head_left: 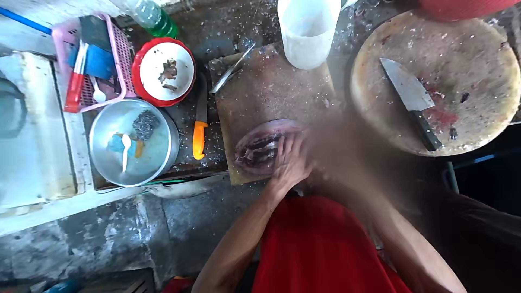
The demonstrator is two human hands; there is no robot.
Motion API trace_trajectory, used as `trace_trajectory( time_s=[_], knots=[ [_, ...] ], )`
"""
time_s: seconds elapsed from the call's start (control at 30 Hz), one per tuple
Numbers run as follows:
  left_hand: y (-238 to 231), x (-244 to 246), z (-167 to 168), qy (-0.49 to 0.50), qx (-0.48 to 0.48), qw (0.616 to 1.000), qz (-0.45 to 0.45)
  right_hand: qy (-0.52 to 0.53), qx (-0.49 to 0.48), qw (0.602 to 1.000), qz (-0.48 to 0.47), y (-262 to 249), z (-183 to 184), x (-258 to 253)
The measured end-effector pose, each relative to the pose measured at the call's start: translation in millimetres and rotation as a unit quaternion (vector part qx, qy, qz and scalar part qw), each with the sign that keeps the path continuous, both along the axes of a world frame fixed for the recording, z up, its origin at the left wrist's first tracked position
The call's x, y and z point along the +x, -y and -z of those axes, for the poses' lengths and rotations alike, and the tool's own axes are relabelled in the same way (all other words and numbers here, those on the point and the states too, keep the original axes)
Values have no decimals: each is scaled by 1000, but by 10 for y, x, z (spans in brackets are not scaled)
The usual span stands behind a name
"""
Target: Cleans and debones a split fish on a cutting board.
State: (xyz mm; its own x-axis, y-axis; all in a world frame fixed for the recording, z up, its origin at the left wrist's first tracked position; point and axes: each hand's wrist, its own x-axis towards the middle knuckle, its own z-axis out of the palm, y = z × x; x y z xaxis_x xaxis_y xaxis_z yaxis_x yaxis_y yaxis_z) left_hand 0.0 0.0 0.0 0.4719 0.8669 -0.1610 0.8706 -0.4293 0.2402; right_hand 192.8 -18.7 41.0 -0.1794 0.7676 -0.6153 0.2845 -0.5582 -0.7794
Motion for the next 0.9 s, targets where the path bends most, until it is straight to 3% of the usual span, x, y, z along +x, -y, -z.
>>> trace_trajectory(
  time_s=[0.23, 0.33, 0.5, 0.63, 0.73, 0.77, 0.83, 0.87, 0.9],
  knots=[
    [-12, -8, 31, -10, 13, 1000, 2, 40, -10, 998, -43, -198, 73, -72],
    [-14, -6, 34, -14, 3, 1000, 5, 33, -27, 997, -60, -309, -55, -35],
    [13, -23, 81, -14, 10, 1000, 12, -170, -73, 978, 96, -305, -435, 78],
    [13, -5, 54, -24, -6, 1000, 5, -210, 87, 948, 223, -274, -825, 120],
    [-51, -9, 40, -10, -8, 1000, 10, -184, 311, 893, 269, -324, -590, 60],
    [-60, -30, 38, 3, -5, 1000, 13, -180, 298, 897, 272, -336, -371, 19],
    [13, -79, 4, 31, -3, 999, 17, -207, 110, 923, 305, -244, -103, -58],
    [9, -115, -28, 40, -3, 999, 21, -203, 80, 928, 301, -229, -94, -74],
    [-7, -167, -59, 45, -5, 999, 26, -199, 110, 931, 287, -211, -142, -75]
  ],
)
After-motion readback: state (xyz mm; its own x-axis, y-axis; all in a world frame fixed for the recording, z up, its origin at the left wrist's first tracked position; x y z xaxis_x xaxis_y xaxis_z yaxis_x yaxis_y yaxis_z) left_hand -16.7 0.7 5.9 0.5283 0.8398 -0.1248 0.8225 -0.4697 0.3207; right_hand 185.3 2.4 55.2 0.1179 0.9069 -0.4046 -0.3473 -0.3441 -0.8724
